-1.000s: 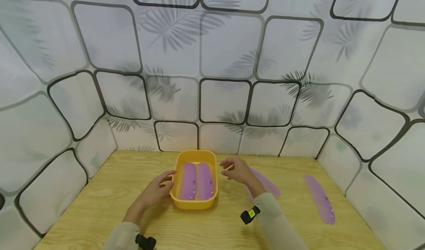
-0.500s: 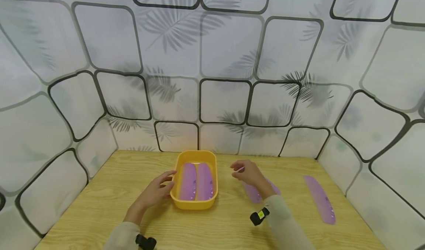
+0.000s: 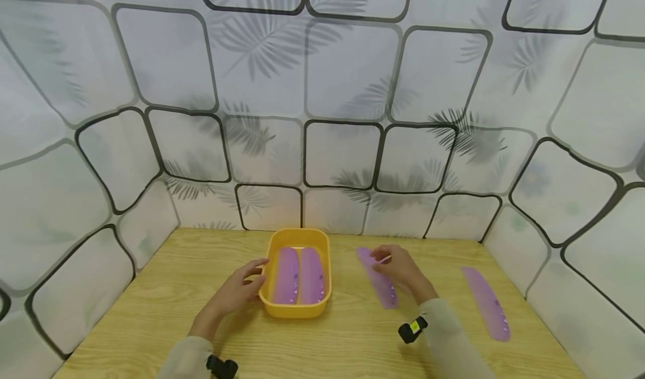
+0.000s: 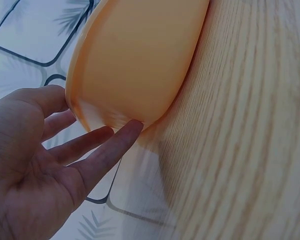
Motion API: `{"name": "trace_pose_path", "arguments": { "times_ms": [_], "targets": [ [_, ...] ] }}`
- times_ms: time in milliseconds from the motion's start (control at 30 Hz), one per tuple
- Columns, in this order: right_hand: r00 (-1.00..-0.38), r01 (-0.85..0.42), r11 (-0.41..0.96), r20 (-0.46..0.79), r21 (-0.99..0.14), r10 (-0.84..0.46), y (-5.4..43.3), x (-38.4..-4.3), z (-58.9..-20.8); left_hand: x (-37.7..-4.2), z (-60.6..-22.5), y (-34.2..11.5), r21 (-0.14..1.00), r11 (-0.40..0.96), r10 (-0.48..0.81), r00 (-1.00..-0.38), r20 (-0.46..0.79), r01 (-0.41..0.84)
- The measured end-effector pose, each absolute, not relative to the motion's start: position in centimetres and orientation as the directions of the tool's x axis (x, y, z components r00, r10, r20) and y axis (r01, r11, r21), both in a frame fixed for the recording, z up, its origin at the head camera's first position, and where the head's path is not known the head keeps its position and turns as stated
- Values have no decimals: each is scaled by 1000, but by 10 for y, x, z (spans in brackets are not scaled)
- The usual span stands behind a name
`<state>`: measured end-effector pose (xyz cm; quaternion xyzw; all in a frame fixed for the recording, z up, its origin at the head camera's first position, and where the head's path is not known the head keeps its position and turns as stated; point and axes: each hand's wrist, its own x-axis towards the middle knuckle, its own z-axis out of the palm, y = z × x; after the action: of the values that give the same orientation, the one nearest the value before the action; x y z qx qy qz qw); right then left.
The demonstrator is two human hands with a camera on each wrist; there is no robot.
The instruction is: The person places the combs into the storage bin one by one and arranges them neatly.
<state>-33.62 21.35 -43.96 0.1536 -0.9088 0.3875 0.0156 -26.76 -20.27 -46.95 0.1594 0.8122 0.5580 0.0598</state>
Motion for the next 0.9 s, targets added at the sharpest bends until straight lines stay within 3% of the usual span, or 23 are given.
{"name": "trace_pose_path", "arguments": {
  "times_ms": [900],
  "targets": [
    [-938,-327,735,108,-594,-329,263,-355,-458,-268,-470,-203,927,327,327,-942,73,185]
  ]
}}
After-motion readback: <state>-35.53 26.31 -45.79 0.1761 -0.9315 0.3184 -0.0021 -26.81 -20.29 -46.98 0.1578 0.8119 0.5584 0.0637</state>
